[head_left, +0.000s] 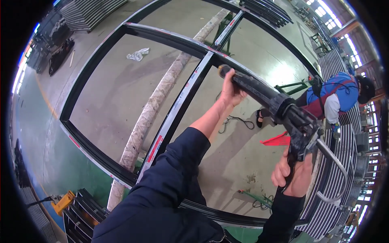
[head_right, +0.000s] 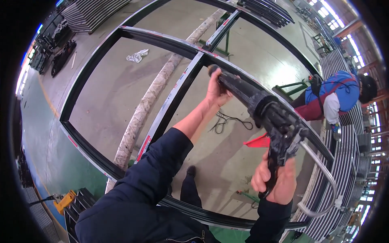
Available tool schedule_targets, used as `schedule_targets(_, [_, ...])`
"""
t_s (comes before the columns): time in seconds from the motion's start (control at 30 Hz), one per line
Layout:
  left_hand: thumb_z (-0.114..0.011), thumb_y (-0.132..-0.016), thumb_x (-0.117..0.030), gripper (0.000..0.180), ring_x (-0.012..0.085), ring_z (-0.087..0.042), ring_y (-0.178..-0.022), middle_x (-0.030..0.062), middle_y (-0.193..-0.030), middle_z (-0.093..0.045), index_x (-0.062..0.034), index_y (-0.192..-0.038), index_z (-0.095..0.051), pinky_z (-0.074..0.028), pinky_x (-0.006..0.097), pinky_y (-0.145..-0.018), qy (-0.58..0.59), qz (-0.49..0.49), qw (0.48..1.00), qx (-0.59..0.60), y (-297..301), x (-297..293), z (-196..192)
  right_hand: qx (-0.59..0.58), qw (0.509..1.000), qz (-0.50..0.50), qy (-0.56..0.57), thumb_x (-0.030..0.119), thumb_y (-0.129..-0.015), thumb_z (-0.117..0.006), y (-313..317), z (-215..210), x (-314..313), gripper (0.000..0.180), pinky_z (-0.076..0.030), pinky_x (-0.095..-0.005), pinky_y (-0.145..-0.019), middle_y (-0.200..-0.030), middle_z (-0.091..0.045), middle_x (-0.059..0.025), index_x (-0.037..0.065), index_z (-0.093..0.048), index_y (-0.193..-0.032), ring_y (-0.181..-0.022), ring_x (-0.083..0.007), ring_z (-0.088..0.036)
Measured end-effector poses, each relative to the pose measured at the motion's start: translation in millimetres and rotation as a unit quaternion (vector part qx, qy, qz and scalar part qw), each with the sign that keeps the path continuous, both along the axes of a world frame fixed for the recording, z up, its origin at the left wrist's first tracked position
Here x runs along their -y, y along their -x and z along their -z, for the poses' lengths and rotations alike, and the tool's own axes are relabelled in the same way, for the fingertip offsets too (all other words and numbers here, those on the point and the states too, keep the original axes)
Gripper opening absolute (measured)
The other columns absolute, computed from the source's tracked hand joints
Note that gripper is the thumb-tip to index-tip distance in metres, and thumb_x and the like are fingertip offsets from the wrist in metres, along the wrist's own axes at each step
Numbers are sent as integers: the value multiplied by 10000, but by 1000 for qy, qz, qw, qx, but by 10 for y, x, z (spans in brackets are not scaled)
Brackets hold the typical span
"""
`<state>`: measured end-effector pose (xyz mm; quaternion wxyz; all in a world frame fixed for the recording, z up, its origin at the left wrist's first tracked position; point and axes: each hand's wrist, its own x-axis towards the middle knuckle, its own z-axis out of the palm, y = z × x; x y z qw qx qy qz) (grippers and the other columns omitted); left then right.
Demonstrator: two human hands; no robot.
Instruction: Apply sealant to a metal frame using a manual caulking gun.
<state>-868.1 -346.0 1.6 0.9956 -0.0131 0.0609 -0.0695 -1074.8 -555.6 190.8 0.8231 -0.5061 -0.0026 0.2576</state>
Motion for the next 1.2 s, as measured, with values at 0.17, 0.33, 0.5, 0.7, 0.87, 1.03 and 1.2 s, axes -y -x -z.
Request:
schedule_targets(0.17, [-439,-836,-747,767,263,-648,-988,82,-1071,-660,-85,-1206,-556,-514,450,-895,-139,258,955,49,574,584,-8,29,940,152,303,37,-838,-577,890,-168,-81,227,-355,-288,-424,-581,-466,-43,7,-478,-1039,-401,-123,-408])
schedule_targets(0.33, [-334,-950,-638,693,211,-647,-916,87,-1008,-664,-30,-1201,-551,-506,384,-781,-326,508,779,170,1636,1025,-280,34,903,234,359,137,-818,-589,2029,-438,119,167,-340,-250,-420,-507,-465,1,6,-527,-902,-416,-84,-438])
schedule_targets(0.5, [-600,-918,-361,686,255,-517,-1221,149,-1364,-494,-10,-1440,-328,-416,378,-989,-405,454,713,349,3274,722,-977,154,858,307,382,252,-821,-703,2853,-317,25,289,-414,-243,-507,-761,-554,-4,40,-547,-942,-580,-78,-517])
schedule_targets(0.7, [-645,-878,-171,605,179,-447,-1197,67,-1291,-470,-17,-1390,-362,-350,327,-1030,-422,369,713,421,4643,771,-1237,221,836,381,327,359,-826,-686,3473,56,-200,452,-454,-318,-723,-893,-580,-57,-11,-557,-1049,-823,-118,-515])
schedule_targets(0.87, [-563,-911,-151,509,179,-553,-1054,71,-1176,-545,-2,-1369,-398,-430,306,-936,-598,301,671,318,5449,649,-1242,239,807,355,407,470,-821,-628,4154,190,-432,558,-457,-412,-724,-858,-570,-227,-33,-475,-1006,-815,-360,-588])
schedule_targets(1.03, [-629,-896,-184,655,271,-516,-1229,168,-1418,-440,-48,-1456,-317,-447,386,-993,-415,234,856,203,6240,403,-1653,335,804,277,406,586,-736,-686,4674,103,-842,764,-460,-436,-747,-958,-528,-276,-47,-432,-1080,-855,-445,-551])
schedule_targets(1.2, [-578,-788,-68,645,306,-572,-1150,207,-1358,-494,15,-1395,-376,-498,429,-943,-407,233,864,182,6737,-580,-1852,445,791,83,412,378,-763,-737,5330,26,-1178,458,-522,-400,-710,-991,-634,-135,86,-594,-1085,-886,-312,-647])
